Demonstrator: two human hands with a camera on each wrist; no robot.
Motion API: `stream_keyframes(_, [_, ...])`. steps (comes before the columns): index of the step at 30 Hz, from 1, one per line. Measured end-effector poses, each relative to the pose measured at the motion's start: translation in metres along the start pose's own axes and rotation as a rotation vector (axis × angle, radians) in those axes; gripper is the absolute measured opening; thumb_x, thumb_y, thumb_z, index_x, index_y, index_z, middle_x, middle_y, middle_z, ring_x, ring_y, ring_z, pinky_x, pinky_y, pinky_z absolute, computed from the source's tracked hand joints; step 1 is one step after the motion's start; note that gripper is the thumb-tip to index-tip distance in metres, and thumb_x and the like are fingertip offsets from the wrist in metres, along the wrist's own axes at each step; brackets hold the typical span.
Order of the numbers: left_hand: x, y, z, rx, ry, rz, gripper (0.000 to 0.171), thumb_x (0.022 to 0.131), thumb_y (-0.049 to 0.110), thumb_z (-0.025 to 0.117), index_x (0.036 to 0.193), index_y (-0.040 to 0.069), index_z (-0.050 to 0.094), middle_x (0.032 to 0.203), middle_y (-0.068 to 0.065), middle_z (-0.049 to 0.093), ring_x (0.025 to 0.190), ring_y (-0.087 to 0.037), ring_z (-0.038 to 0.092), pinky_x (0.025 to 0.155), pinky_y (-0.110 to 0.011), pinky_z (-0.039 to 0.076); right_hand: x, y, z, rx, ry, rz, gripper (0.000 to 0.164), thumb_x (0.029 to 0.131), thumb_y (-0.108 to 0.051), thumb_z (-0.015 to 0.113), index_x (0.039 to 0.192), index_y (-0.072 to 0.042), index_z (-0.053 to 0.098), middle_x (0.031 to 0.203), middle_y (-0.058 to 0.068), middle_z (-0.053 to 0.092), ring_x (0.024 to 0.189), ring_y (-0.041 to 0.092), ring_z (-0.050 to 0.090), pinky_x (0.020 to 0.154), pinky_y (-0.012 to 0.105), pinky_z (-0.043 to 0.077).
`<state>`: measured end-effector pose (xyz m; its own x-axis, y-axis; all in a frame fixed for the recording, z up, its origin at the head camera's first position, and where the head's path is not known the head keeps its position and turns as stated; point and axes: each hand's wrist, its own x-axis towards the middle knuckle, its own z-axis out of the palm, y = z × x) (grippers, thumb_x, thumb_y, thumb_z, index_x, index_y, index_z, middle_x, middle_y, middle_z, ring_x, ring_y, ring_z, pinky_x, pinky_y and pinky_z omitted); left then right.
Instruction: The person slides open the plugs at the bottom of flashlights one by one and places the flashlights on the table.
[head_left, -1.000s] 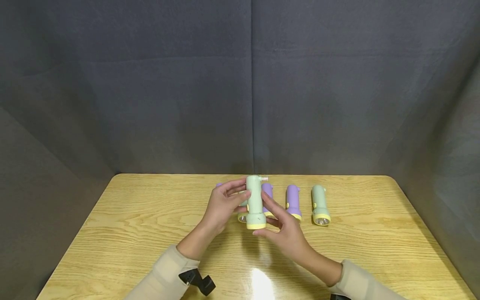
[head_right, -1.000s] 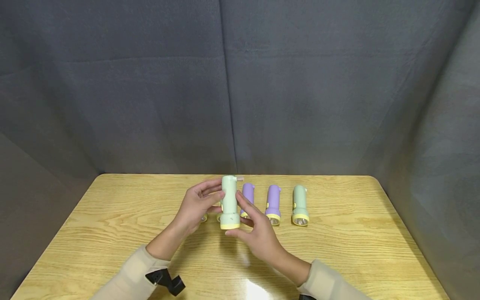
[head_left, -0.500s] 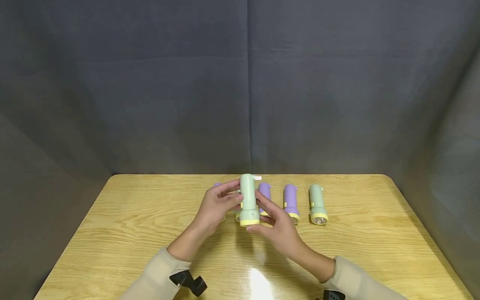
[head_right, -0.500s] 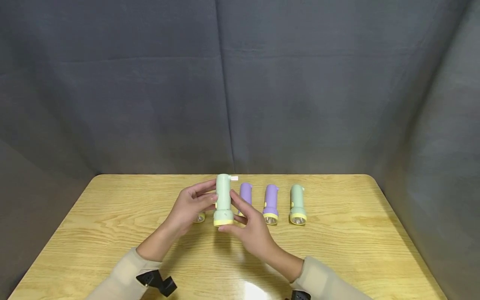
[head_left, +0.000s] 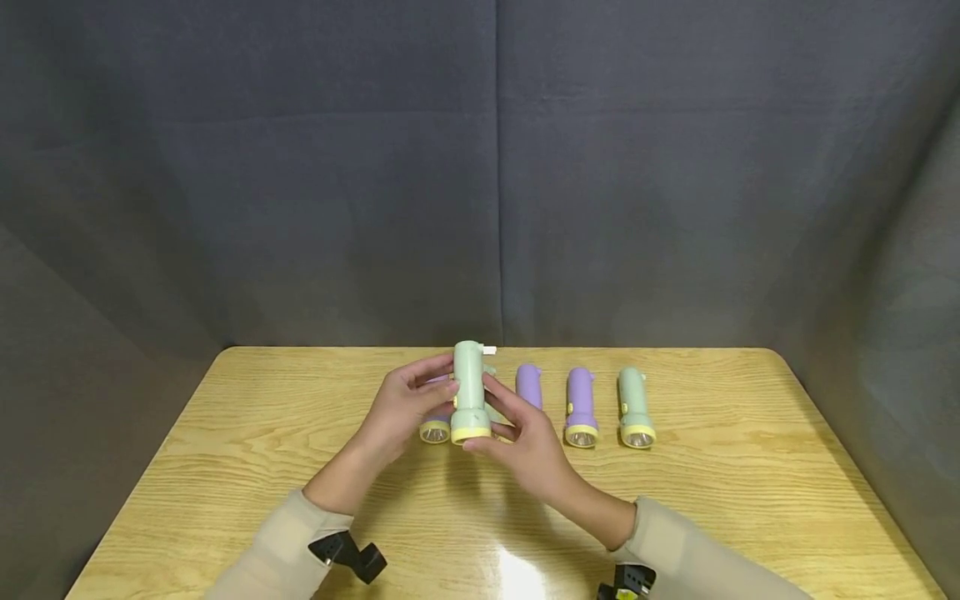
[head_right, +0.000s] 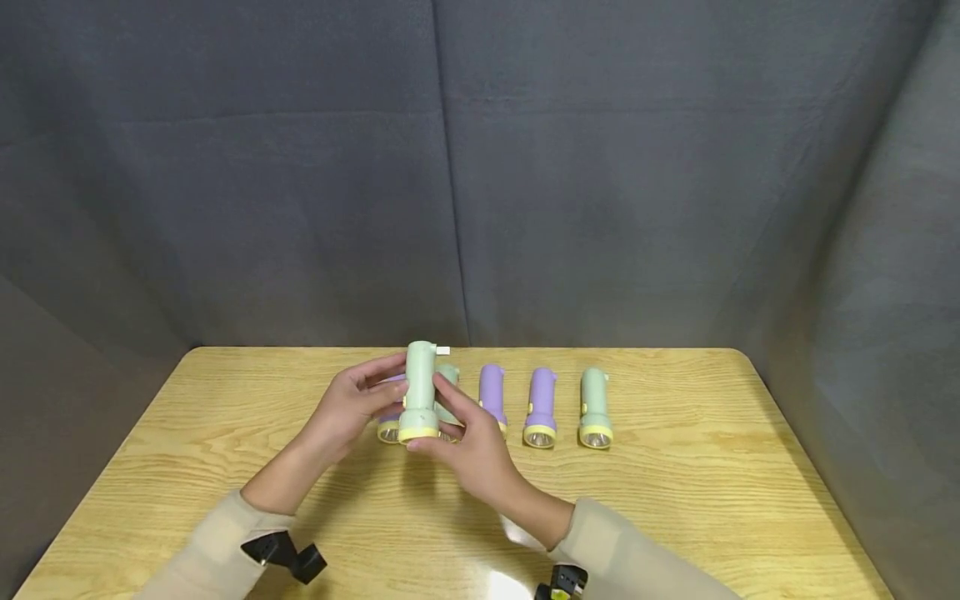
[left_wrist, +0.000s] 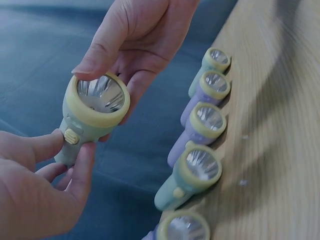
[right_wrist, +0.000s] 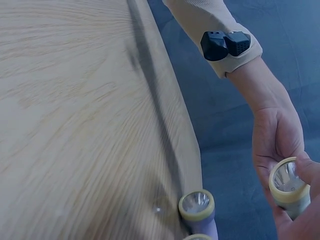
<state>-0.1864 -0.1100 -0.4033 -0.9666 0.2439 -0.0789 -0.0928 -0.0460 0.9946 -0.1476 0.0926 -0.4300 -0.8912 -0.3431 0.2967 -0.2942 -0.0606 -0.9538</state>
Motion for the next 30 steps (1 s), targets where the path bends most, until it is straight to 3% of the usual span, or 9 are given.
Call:
stream_keyframes(5, [0.0, 0.006, -0.017, 0.03, -0.006, 0.001, 0.052, 0.099, 0.004, 0.065, 0.148, 0.0, 0.049, 0.148, -0.018, 0.051, 0.127, -0.027, 0.059, 0.095, -0.039, 0.057, 0.01, -0.003, 0.013, 0.036, -0.007, 0.039, 0.086, 0.086, 0.004, 0.078, 0.157, 0.003, 0.03, 0.16, 0.017, 0.036, 0.145, 0.029, 0.04, 0.104, 0.032, 0.05])
stream_keyframes(14, [-0.008, 0.012, -0.05, 0.064, -0.028, 0.002, 0.055, 0.101, 0.006, 0.063, 0.151, -0.003, 0.043, 0.152, -0.021, 0.045, 0.12, -0.015, 0.061, 0.095, -0.035, 0.056, 0.023, -0.004, 0.04, 0.032, -0.026, 0.084, 0.086, 0.088, -0.003, 0.078, 0.158, 0.0, 0.03, 0.163, 0.012, 0.032, 0.147, 0.025, 0.037, 0.105, 0.03, 0.049])
stream_keyframes(21, [-0.017, 0.016, -0.074, 0.099, -0.028, -0.007, 0.058, 0.102, 0.011, 0.063, 0.153, -0.004, 0.04, 0.154, -0.023, 0.041, 0.117, -0.01, 0.061, 0.095, -0.03, 0.056, 0.034, -0.001, 0.062, 0.032, -0.027, 0.056, 0.083, 0.088, -0.002, 0.079, 0.156, 0.004, 0.032, 0.16, 0.018, 0.035, 0.145, 0.028, 0.039, 0.106, 0.03, 0.048])
stream_keyframes(30, [-0.018, 0.017, -0.102, 0.131, -0.031, -0.042, 0.062, 0.103, 0.014, 0.063, 0.155, -0.005, 0.034, 0.157, -0.026, 0.035, 0.113, -0.003, 0.061, 0.095, -0.027, 0.055, 0.05, 0.006, 0.089, 0.091, -0.017, 0.064, 0.082, 0.087, 0.001, 0.079, 0.156, -0.003, 0.035, 0.161, 0.009, 0.037, 0.145, 0.021, 0.04, 0.103, 0.027, 0.049])
